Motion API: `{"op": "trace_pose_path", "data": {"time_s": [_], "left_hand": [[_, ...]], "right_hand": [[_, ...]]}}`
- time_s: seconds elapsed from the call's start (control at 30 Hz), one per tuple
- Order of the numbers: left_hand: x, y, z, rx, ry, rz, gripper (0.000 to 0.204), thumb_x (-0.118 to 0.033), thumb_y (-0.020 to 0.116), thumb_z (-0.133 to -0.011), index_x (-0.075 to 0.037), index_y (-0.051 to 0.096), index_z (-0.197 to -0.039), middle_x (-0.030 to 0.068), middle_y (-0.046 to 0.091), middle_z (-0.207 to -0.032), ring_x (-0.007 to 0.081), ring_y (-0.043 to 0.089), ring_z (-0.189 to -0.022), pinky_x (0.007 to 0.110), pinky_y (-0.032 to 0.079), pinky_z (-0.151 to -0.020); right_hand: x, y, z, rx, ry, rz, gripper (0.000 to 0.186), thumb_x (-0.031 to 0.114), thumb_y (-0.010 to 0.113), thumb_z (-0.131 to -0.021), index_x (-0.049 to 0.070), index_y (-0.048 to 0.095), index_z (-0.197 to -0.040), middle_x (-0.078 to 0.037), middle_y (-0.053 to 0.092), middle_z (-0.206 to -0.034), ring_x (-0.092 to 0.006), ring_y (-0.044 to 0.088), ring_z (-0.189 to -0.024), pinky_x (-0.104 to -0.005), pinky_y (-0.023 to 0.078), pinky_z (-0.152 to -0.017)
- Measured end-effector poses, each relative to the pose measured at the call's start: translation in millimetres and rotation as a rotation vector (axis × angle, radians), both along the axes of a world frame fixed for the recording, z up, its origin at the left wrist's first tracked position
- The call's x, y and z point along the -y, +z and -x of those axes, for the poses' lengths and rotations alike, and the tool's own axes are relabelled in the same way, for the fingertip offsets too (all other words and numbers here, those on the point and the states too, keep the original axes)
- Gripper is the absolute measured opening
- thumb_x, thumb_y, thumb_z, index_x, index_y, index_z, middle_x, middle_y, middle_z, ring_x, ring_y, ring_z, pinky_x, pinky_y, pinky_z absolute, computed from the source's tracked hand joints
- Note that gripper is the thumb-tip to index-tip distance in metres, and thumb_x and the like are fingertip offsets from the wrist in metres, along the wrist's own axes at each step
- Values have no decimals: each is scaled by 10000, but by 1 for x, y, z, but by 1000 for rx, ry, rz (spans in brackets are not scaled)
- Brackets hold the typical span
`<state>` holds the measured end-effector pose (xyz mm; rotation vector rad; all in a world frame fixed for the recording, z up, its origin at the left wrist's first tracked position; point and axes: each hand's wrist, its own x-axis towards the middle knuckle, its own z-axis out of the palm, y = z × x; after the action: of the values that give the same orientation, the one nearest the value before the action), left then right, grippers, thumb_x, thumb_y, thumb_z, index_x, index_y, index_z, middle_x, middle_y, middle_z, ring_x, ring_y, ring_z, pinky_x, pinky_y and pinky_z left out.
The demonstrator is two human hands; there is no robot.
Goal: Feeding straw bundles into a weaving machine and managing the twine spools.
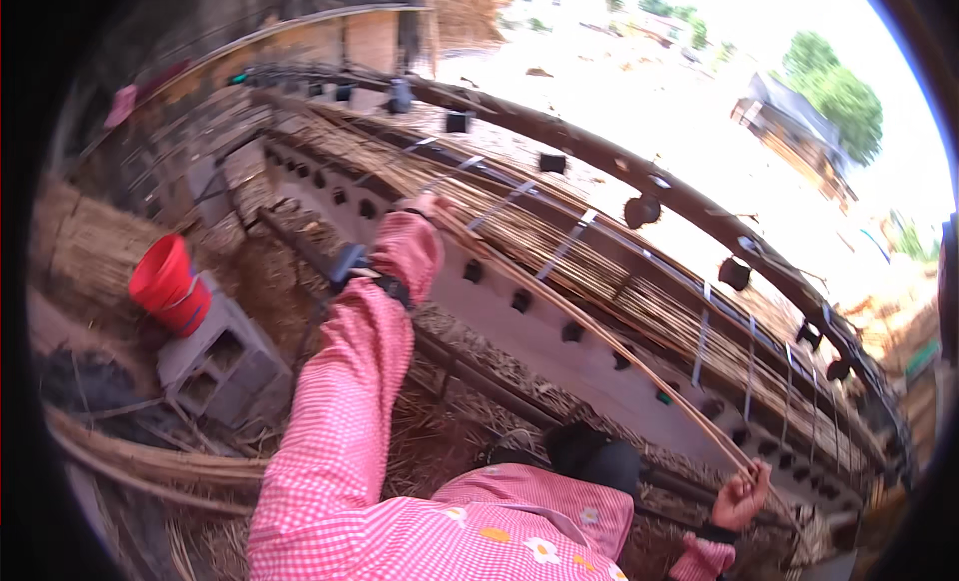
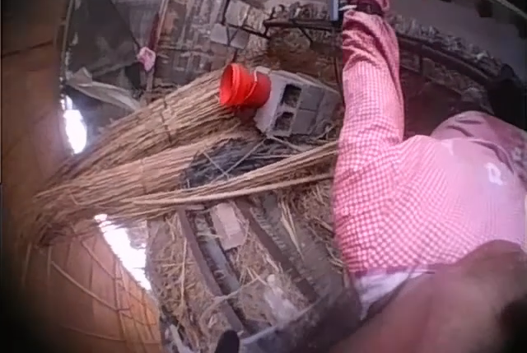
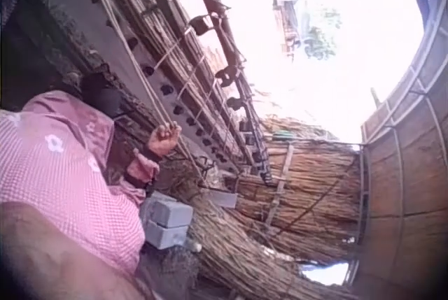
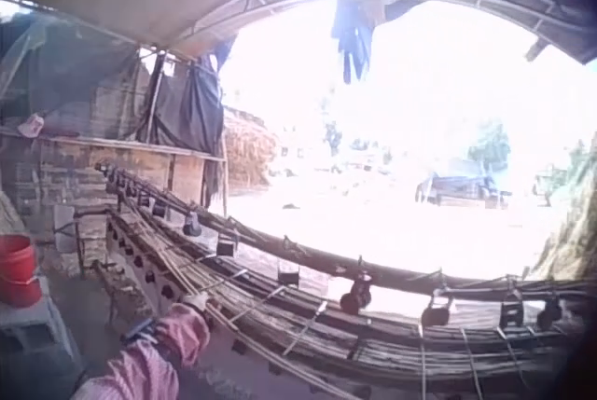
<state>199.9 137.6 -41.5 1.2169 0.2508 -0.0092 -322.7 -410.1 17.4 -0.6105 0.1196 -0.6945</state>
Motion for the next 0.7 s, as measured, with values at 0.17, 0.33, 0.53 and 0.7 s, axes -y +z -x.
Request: {"op": "trace_pose_path", "data": {"time_s": [0.17,0.33,0.53,0.7], "left_hand": [[-5,-13,-44,-44,-246,165,255,-245,408,-851,-44,563,-872,59,593,-749,169,569,-686,275,478,-595],[-4,-23,-69,-74,3,167,328,-331,380,-865,-60,564,-872,51,606,-809,179,575,-688,292,503,-592],[-3,-29,-91,72,-30,24,449,-382,450,-815,3,446,-1045,88,539,-998,202,519,-933,315,435,-817],[-41,-44,-93,366,169,-238,371,-256,454,-818,-2,427,-1087,107,516,-1046,206,503,-966,304,407,-836]], "right_hand": [[97,9,29,-206,-538,-108,112,177,580,-780,91,510,-763,-11,526,-643,-38,465,-477,-131,421,-410],[132,22,5,-373,-661,172,133,183,550,-800,82,480,-749,20,488,-599,-50,452,-441,-174,428,-384],[189,31,-63,-345,-595,215,135,187,551,-800,93,464,-755,20,481,-609,-59,469,-472,-180,433,-395],[247,7,-120,-745,-428,263,339,373,478,-814,40,455,-871,-77,524,-628,-161,533,-498,-261,468,-402]]}}
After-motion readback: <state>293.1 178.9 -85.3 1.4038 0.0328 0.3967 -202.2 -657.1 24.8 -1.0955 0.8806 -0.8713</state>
